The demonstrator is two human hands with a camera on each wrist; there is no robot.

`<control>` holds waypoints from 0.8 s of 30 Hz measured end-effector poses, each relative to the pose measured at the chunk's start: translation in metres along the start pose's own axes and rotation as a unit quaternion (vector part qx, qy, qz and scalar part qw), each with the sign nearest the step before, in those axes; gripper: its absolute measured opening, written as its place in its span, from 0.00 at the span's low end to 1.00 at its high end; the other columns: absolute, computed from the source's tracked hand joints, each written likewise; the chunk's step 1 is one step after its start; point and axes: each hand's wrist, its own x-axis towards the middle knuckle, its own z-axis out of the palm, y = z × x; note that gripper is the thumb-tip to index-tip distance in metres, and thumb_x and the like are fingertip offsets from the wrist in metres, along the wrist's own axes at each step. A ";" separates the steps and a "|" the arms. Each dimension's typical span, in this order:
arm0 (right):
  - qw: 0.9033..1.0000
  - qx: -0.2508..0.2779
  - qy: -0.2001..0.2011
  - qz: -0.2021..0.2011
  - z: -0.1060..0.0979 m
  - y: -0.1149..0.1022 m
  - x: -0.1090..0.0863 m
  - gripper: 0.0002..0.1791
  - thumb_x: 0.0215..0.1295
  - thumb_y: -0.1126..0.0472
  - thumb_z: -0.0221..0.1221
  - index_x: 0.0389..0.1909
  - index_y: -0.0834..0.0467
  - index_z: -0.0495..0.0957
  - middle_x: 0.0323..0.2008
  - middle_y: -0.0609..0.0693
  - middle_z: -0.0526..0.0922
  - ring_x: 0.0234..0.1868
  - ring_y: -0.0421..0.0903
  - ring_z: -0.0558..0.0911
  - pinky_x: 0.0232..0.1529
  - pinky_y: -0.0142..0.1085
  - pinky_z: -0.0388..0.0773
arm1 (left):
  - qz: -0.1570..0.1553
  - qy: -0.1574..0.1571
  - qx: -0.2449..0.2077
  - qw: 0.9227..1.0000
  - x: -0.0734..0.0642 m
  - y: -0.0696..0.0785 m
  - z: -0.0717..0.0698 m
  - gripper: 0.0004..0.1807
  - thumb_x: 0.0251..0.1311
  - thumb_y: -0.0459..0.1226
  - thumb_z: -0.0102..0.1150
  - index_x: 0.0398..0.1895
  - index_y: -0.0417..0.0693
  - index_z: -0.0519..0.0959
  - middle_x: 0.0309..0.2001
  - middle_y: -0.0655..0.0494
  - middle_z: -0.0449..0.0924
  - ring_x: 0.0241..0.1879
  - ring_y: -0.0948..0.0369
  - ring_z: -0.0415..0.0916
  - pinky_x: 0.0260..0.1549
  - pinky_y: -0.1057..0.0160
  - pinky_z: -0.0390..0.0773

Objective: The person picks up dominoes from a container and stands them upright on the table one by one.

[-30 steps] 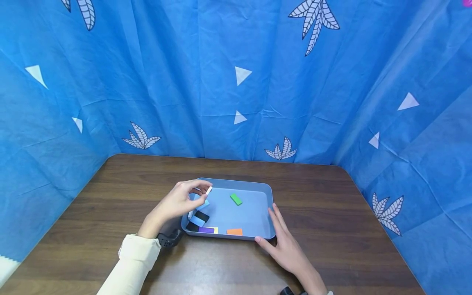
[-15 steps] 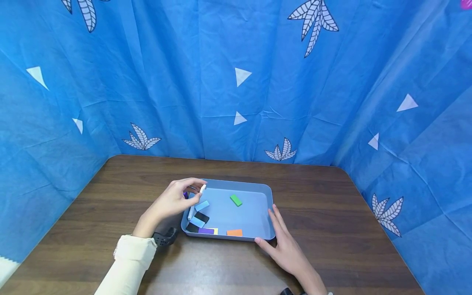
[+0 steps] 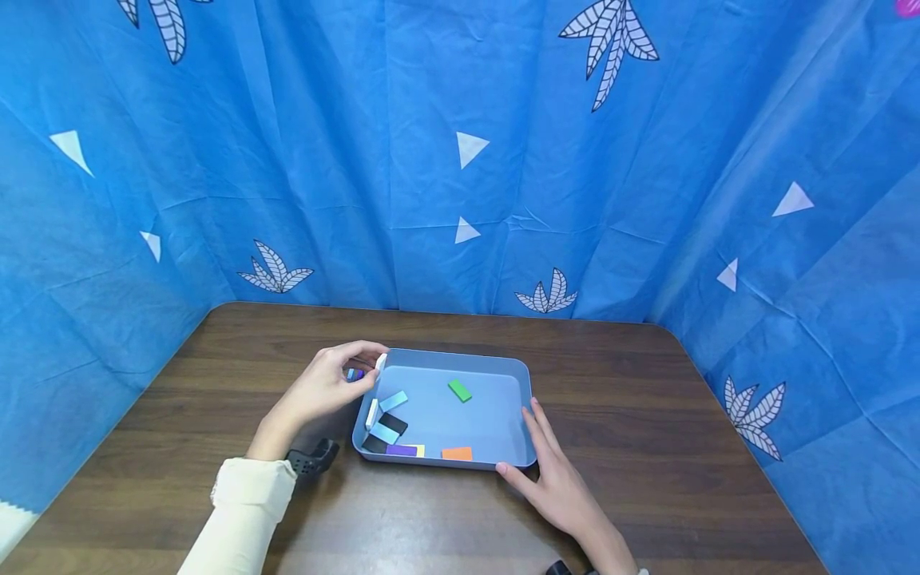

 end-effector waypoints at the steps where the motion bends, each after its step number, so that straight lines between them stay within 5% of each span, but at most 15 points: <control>1: 1.000 -0.002 -0.001 0.001 0.000 0.000 0.000 0.48 0.63 0.39 0.58 0.77 0.48 0.45 0.78 0.43 0.38 0.75 0.55 0.53 0.63 0.61 0.64 | -0.006 0.002 0.001 1.000 -0.001 -0.001 -0.001 0.16 0.58 0.32 0.62 0.49 0.53 0.79 0.41 0.61 0.83 0.37 0.66 0.80 0.39 0.58 0.83; 7: 1.000 0.004 -0.007 0.004 0.000 -0.001 0.000 0.48 0.62 0.39 0.58 0.77 0.47 0.44 0.78 0.44 0.38 0.75 0.55 0.51 0.64 0.60 0.63 | -0.034 0.004 -0.009 0.999 -0.004 -0.003 -0.009 0.15 0.59 0.34 0.61 0.50 0.53 0.79 0.44 0.61 0.82 0.39 0.64 0.80 0.42 0.56 0.83; 16: 1.000 0.007 -0.010 0.011 -0.001 -0.001 0.000 0.48 0.62 0.38 0.58 0.77 0.47 0.44 0.78 0.44 0.37 0.75 0.56 0.52 0.63 0.62 0.63 | -0.023 0.026 -0.014 0.999 -0.004 -0.012 -0.019 0.16 0.58 0.31 0.61 0.50 0.47 0.79 0.44 0.48 0.84 0.39 0.61 0.81 0.42 0.58 0.83; 24: 1.000 0.006 -0.010 0.011 0.000 0.001 0.001 0.48 0.62 0.37 0.57 0.77 0.46 0.44 0.78 0.44 0.37 0.75 0.56 0.52 0.63 0.62 0.63 | -0.025 0.054 -0.009 0.998 -0.006 -0.023 -0.022 0.18 0.56 0.29 0.61 0.51 0.44 0.79 0.41 0.49 0.83 0.39 0.59 0.81 0.43 0.62 0.82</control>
